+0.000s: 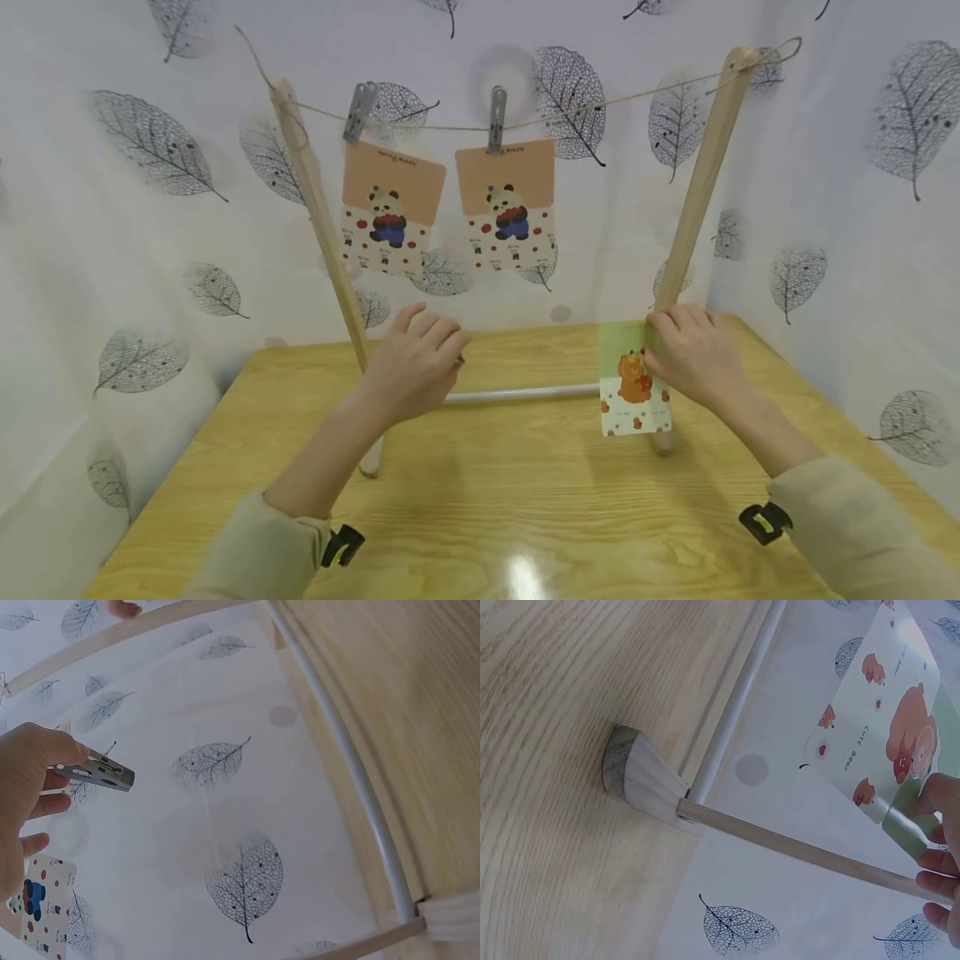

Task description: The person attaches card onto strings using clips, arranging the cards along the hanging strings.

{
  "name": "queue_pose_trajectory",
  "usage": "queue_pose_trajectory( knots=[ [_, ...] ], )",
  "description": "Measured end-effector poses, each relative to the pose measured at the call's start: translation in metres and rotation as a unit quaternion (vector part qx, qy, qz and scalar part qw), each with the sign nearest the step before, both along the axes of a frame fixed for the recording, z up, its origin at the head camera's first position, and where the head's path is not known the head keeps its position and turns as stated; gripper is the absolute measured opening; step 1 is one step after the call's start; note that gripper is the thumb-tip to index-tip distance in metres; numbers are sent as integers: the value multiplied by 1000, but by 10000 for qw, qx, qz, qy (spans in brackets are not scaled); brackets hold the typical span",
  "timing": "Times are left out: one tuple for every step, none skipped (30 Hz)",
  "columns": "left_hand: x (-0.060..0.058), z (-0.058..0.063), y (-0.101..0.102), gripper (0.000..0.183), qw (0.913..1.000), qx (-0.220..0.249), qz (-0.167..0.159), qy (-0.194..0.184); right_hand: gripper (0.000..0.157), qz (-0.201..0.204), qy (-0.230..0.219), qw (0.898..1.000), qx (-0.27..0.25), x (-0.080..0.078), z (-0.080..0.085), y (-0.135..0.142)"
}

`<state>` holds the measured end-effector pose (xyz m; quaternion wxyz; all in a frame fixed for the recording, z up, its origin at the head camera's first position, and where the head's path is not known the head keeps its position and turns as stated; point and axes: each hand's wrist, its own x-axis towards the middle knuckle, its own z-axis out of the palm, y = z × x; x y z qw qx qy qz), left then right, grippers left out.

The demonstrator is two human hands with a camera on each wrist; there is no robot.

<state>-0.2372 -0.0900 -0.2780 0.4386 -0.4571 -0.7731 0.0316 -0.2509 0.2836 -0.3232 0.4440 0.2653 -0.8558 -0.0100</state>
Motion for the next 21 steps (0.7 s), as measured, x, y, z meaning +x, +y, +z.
queue_pose_trajectory(
  knots=[
    [0, 2, 2, 17, 10000, 36, -59, -11, 35, -11, -25, 10000, -10, 0, 2, 0],
    [0, 3, 5, 16, 9999, 71, -108, -5, 35, -12, -44, 10000, -21, 1, 4, 0],
    [0, 5, 7, 15, 9998, 108, -161, 13, 35, -6, -46, 10000, -23, 1, 6, 0],
    [0, 6, 9, 15, 9997, 139, -207, 16, 36, -1, -39, 10000, -23, 2, 8, 0],
    [0, 8, 12, 15, 9996, 168, -245, 38, 36, 11, -3, 10000, -26, 2, 10, 0],
    [0, 10, 14, 16, 9995, 188, -265, 64, 35, 23, 60, 10000, -23, 2, 12, 1],
    [1, 11, 16, 16, 9994, 204, -284, 86, 35, 41, 137, 9999, -45, 2, 13, 1],
    [1, 13, 19, 17, 9993, 214, -292, 102, 35, 46, 228, 9997, -61, 2, 15, 2],
    [1, 15, 21, 18, 9993, 223, -287, 125, 35, 48, 320, 9994, -82, 2, 18, 3],
    [2, 17, 23, 18, 9993, 233, -268, 139, 35, 51, 416, 9991, -108, 1, 20, 3],
    [2, 19, 25, 18, 9992, 254, -254, 166, 35, 63, 517, 9986, -135, 1, 23, 4],
    [2, 20, 27, 18, 9992, 267, -239, 172, 35, 83, 598, 9980, -168, 0, 26, 4],
    [3, 22, 29, 17, 9992, 282, -226, 171, 35, 92, 676, 9975, -186, -1, 29, 4],
    [3, 24, 30, 17, 9992, 288, -204, 170, 35, 116, 757, 9969, -203, -2, 32, 4],
    [3, 26, 32, 17, 9992, 297, -185, 174, 35, 142, 828, 9962, -217, -3, 36, 4],
    [3, 28, 33, 17, 9992, 299, -171, 178, 35, 165, 887, 9957, -227, -4, 39, 4],
    [2, 30, 35, 17, 9993, 297, -167, 178, 35, 162, 920, 9954, -231, -4, 43, 4],
    [1, 32, 36, 18, 9993, 288, -161, 187, 35, 150, 930, 9953, -234, -5, 46, 4],
    [1, 33, 37, 18, 9993, 280, -160, 198, 35, 124, 921, 9954, -232, -5, 49, 4],
    [0, 35, 38, 19, 9993, 271, -159, 211, 35, 102, 901, 9956, -243, -6, 52, 4],
    [-1, 37, 39, 19, 9993, 268, -162, 226, 35, 62, 861, 9960, -239, -6, 55, 4]
  ],
)
